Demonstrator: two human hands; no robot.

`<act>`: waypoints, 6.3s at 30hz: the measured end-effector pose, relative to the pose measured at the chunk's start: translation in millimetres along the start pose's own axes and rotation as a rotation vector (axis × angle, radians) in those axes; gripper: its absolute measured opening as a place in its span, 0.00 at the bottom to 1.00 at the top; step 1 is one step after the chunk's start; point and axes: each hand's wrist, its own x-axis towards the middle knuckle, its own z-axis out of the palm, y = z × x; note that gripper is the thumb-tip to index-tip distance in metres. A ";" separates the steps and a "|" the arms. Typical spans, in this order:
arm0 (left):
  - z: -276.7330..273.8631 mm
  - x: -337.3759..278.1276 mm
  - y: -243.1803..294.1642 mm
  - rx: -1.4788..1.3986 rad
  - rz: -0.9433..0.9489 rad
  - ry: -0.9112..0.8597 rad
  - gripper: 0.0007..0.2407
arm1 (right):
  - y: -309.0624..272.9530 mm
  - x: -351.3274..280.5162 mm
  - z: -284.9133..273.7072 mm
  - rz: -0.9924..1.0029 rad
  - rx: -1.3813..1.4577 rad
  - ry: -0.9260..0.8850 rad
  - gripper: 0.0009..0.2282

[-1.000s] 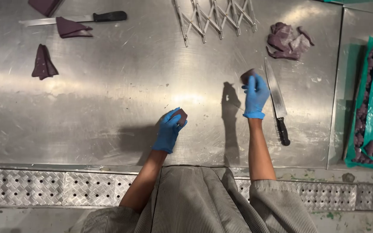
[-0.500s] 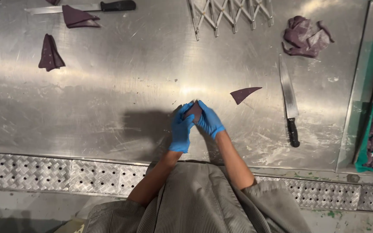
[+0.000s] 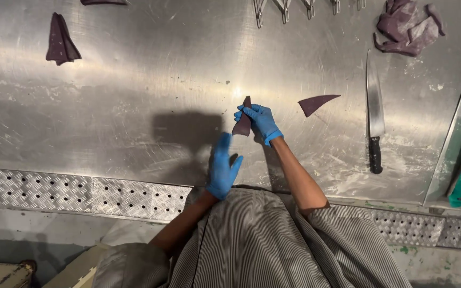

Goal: Rolling purple triangular pieces of dough into croissant shapes.

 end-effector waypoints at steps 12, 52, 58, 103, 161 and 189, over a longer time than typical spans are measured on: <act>48.9 29.2 -7.9 0.828 0.156 -0.521 0.42 | 5.6 11.2 -0.8 -0.138 -0.068 0.000 0.12; 27.6 44.1 -36.5 0.446 0.205 -0.100 0.34 | -53.9 -16.6 -2.0 -0.861 -0.792 0.076 0.18; -10.3 62.9 -68.0 0.252 0.344 -0.190 0.20 | 5.9 -72.8 -24.7 -0.908 -1.536 -0.171 0.22; 7.0 95.6 -89.6 0.244 0.404 -0.251 0.12 | 7.7 -65.9 -32.3 -0.973 -1.484 -0.074 0.10; 30.9 126.9 -94.0 0.447 0.676 -0.153 0.15 | 7.2 -38.1 -15.3 -1.035 -1.592 0.082 0.11; 6.2 172.6 5.1 -0.183 0.140 -0.369 0.24 | -37.5 -62.5 -10.7 -0.980 -1.078 0.456 0.24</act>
